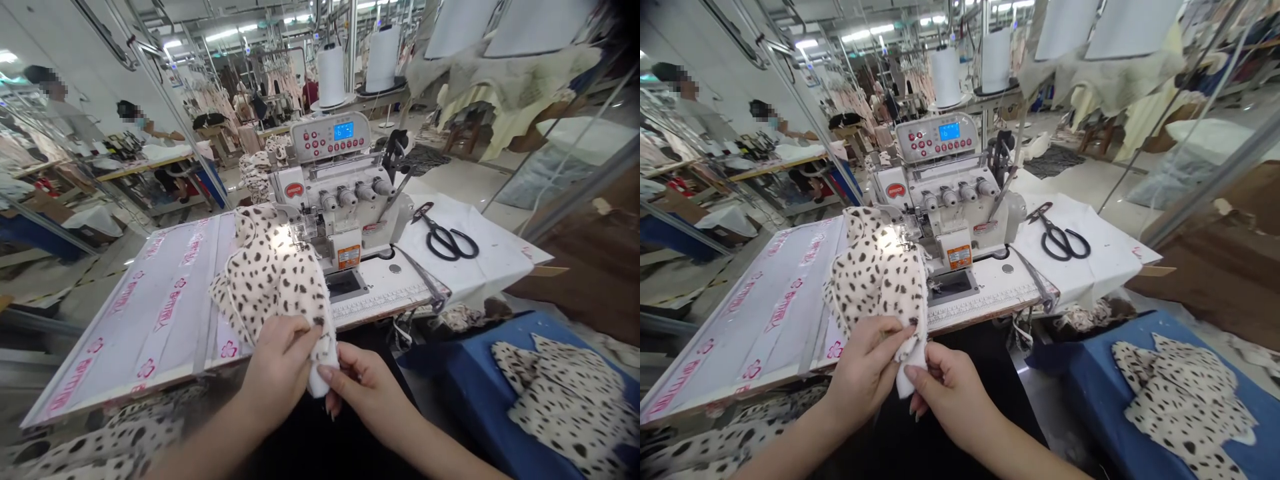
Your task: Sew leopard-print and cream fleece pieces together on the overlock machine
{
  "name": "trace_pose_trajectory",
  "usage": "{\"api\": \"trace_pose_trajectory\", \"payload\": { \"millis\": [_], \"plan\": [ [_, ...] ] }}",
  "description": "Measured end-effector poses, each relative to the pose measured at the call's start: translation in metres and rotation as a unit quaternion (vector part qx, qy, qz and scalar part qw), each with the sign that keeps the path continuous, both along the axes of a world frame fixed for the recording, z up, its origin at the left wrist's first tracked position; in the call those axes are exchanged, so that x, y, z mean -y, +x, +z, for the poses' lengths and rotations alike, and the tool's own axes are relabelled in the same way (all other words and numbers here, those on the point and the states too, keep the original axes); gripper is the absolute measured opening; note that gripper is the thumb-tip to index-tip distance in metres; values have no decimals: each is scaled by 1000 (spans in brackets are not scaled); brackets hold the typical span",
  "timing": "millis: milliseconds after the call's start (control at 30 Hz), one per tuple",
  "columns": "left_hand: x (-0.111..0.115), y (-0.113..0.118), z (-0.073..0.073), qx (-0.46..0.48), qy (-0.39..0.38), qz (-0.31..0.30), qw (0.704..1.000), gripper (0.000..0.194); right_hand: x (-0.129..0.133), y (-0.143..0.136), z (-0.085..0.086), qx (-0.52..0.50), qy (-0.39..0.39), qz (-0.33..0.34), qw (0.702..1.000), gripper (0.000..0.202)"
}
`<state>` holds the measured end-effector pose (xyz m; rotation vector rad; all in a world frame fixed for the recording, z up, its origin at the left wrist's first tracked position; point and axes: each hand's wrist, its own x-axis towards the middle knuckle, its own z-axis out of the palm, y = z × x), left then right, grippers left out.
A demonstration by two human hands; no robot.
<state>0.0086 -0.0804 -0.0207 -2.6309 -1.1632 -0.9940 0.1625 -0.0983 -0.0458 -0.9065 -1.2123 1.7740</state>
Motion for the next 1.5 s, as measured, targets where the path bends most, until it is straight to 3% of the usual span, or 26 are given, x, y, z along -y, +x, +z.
{"api": "trace_pose_trajectory", "payload": {
  "millis": [167,300,500,833,1067,1267,1500],
  "plan": [
    [3,2,4,71,-39,-68,994,27,3,6,6,17,4,-4,1000,31],
    [2,1,6,61,-49,-92,993,28,5,9,7,30,13,1,999,39],
    [10,-1,6,39,-52,-82,995,33,0,10,7,39,25,-12,999,44],
    [19,1,13,8,-37,-65,997,25,-1,9,9,39,16,-9,999,43],
    [20,6,17,-28,-5,-63,998,19,-4,10,5,-46,-88,-6,995,41],
    [21,7,12,-44,-2,-54,998,14,-9,14,3,-173,-201,50,963,49],
    [23,7,9,-44,13,-51,998,18,-13,18,7,-191,-218,87,953,63]
  ]
}}
